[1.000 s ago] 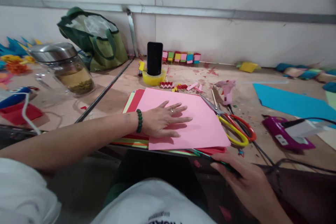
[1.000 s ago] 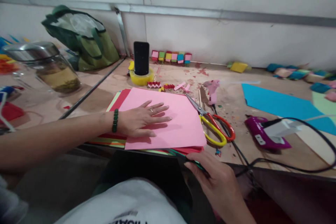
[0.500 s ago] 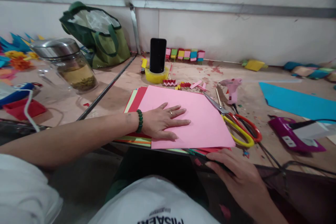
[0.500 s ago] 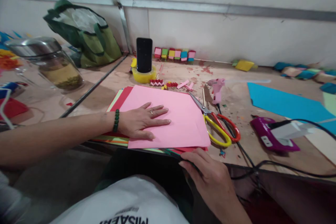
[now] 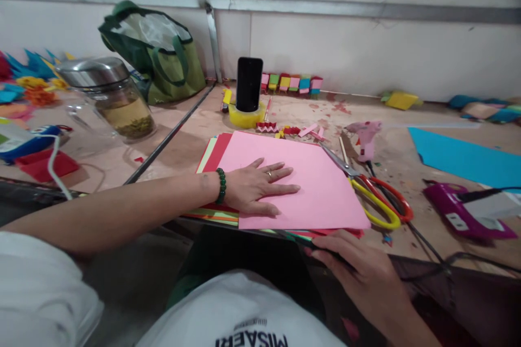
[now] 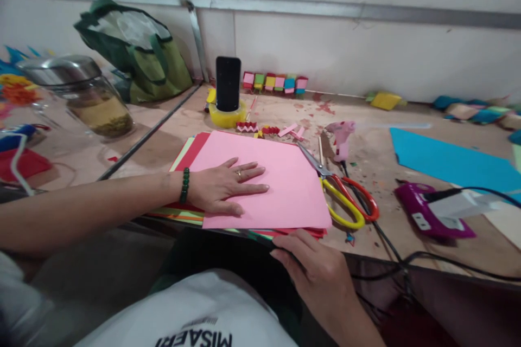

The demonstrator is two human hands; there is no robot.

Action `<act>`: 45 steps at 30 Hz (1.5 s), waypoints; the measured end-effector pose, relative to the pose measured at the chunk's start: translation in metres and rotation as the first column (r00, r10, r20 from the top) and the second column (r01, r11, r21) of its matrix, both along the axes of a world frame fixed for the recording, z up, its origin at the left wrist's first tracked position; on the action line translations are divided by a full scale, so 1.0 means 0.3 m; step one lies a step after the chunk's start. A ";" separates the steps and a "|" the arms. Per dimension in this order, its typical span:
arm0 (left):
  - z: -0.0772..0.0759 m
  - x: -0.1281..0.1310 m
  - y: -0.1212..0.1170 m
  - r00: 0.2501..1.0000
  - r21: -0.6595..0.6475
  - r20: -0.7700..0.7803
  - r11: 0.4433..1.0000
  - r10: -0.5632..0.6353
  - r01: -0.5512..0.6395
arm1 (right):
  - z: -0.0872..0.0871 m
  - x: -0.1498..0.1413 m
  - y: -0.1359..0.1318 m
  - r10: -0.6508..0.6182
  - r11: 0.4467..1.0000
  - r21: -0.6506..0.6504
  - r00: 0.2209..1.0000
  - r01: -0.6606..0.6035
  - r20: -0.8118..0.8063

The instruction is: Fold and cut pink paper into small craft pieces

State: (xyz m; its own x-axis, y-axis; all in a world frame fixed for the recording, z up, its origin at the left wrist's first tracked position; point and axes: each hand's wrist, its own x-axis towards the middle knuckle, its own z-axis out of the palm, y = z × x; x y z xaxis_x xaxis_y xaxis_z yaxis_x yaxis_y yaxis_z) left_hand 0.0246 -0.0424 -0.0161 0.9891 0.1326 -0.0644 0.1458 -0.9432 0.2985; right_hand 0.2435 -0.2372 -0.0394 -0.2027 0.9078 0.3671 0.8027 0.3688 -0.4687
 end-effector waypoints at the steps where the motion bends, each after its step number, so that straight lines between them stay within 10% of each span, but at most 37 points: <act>1: 0.000 0.000 0.000 1.000 0.000 0.003 1.000 0.001 -0.001 | -0.003 -0.002 0.001 0.009 1.000 -0.006 1.000 -0.009 -0.005; 45: 0.014 -0.060 -0.006 0.997 0.031 -0.052 0.998 0.053 -0.052 | -0.005 -0.120 0.060 0.103 0.994 0.022 0.994 -0.103 -0.027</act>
